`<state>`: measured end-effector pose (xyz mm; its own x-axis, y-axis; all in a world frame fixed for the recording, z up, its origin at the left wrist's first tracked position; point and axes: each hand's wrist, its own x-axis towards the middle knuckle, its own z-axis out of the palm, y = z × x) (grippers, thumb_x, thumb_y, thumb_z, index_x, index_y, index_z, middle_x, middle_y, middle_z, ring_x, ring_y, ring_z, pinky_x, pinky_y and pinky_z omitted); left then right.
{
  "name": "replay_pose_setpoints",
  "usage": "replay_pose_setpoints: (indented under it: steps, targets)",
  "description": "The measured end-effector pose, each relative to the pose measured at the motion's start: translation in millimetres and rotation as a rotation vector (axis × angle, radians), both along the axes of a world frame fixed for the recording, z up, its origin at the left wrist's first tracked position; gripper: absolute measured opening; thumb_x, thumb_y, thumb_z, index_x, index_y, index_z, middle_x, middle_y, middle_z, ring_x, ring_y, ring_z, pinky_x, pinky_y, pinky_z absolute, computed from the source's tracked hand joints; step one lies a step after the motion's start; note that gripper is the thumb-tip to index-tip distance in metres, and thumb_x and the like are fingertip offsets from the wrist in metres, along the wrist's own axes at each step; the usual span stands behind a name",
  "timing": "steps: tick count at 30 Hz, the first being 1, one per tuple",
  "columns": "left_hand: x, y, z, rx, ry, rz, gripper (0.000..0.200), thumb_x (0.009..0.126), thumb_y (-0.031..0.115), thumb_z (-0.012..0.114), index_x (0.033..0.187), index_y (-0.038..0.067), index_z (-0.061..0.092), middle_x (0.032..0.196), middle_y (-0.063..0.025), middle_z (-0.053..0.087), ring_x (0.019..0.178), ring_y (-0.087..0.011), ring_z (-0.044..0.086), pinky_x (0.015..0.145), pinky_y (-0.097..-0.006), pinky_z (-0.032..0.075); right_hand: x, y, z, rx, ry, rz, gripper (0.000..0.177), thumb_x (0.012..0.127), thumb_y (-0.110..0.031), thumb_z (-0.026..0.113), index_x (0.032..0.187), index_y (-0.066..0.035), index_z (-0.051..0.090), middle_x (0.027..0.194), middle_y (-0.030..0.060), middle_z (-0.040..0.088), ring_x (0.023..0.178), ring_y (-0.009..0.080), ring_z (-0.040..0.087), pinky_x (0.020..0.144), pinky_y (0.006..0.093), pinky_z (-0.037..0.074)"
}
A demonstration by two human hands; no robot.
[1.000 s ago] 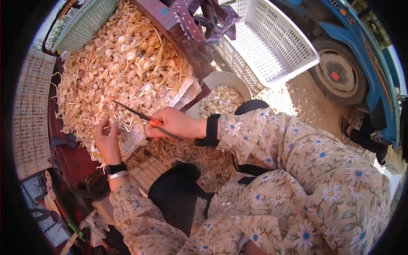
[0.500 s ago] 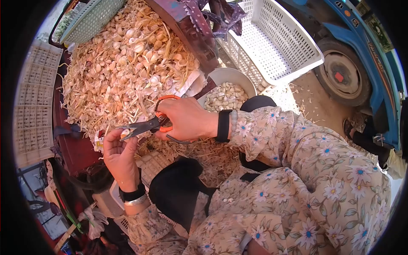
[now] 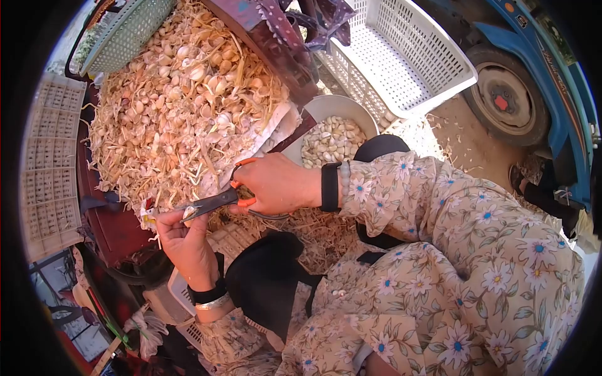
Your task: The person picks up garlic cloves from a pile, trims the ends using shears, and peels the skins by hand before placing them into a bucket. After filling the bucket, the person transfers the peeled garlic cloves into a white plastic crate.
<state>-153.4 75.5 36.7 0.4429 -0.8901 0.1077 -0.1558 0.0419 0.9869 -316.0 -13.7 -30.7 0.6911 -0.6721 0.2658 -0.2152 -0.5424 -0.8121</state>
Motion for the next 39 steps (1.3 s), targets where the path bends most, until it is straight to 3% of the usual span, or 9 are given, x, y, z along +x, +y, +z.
replay_pose_setpoints:
  steps: [7,10,13,16,17,21,27,34,39]
  targets:
    - [14.0,15.6,-10.1,-0.003,0.202,-0.080,0.026,0.076,-0.003,0.062,0.091,0.009,0.045,0.081,-0.0034,0.055,0.062,-0.0089,0.046,0.059,-0.0228,0.040,1.6,-0.1,-2.5,0.117,0.107,0.219,0.048,0.073,-0.048,0.063,0.075,0.000,0.058,0.065,0.0151,0.058,0.062,0.0348,0.056,0.054,0.0397,0.043]
    - [13.8,18.2,-6.3,-0.022,0.317,-0.126,0.031,0.073,-0.005,0.065,0.092,0.008,0.044,0.083,-0.0044,0.055,0.063,-0.0096,0.048,0.057,-0.0212,0.040,5.1,3.1,-3.6,0.218,0.031,0.293,0.050,0.075,-0.049,0.062,0.072,0.001,0.056,0.058,0.0139,0.055,0.056,0.0283,0.055,0.051,0.0367,0.042]
    - [0.2,17.8,-2.1,-0.006,0.377,-0.098,0.033,0.072,-0.004,0.067,0.093,0.008,0.044,0.085,-0.0058,0.056,0.065,-0.0101,0.050,0.056,-0.0198,0.039,7.8,5.2,-1.9,0.446,-0.026,0.366,0.047,0.077,-0.047,0.062,0.080,0.000,0.058,0.062,0.0081,0.055,0.053,0.0173,0.053,0.051,0.0309,0.042]
    - [-8.1,21.2,-9.8,0.029,0.344,-0.065,0.032,0.074,0.001,0.067,0.096,0.009,0.046,0.086,-0.0050,0.056,0.065,-0.0097,0.048,0.057,-0.0205,0.038,10.0,8.6,6.5,0.976,-0.310,0.414,0.046,0.078,-0.043,0.063,0.094,0.000,0.056,0.069,0.0027,0.056,0.058,0.0097,0.051,0.053,0.0249,0.043]
    - [-10.3,24.0,-13.7,0.050,0.329,-0.057,0.032,0.075,0.003,0.067,0.097,0.009,0.046,0.086,-0.0044,0.056,0.065,-0.0096,0.048,0.058,-0.0210,0.038,13.5,9.6,4.4,1.047,-0.415,0.448,0.047,0.076,-0.035,0.068,0.105,0.000,0.053,0.078,0.0010,0.058,0.064,0.0076,0.052,0.057,0.0213,0.043]
    - [-21.5,28.1,-21.7,0.057,0.208,-0.038,0.032,0.072,-0.002,0.067,0.094,0.006,0.046,0.091,-0.0068,0.056,0.071,-0.0107,0.054,0.055,-0.0206,0.045,16.8,15.5,7.0,0.894,-0.502,0.414,0.039,0.072,-0.023,0.073,0.099,-0.001,0.056,0.075,0.0014,0.058,0.068,0.0050,0.053,0.059,0.0204,0.044]
    - [-17.7,40.3,-19.5,0.193,0.222,-0.173,0.031,0.070,-0.005,0.067,0.092,0.005,0.048,0.084,-0.0052,0.056,0.065,-0.0105,0.056,0.051,-0.0187,0.045,8.1,11.4,6.8,1.090,-0.369,0.560,0.021,0.075,-0.014,0.069,0.084,0.001,0.057,0.070,0.0059,0.061,0.061,0.0100,0.058,0.054,0.0211,0.047]
    - [-21.6,58.1,-11.7,0.216,0.647,-0.186,0.029,0.074,0.003,0.067,0.093,0.006,0.045,0.086,-0.0047,0.050,0.060,-0.0090,0.050,0.047,-0.0155,0.041,2.3,12.9,12.1,1.187,-0.349,0.725,0.020,0.077,-0.012,0.065,0.085,0.003,0.057,0.071,0.0084,0.061,0.061,0.0125,0.060,0.054,0.0228,0.048]
    - [-11.8,68.6,4.9,0.027,0.790,-0.201,0.022,0.080,0.003,0.060,0.092,0.006,0.041,0.082,-0.0043,0.041,0.061,-0.0075,0.040,0.048,-0.0128,0.037,-1.1,11.2,14.7,1.276,-0.348,0.726,0.021,0.075,-0.012,0.066,0.087,0.003,0.057,0.071,0.0094,0.061,0.059,0.0127,0.060,0.052,0.0235,0.046]
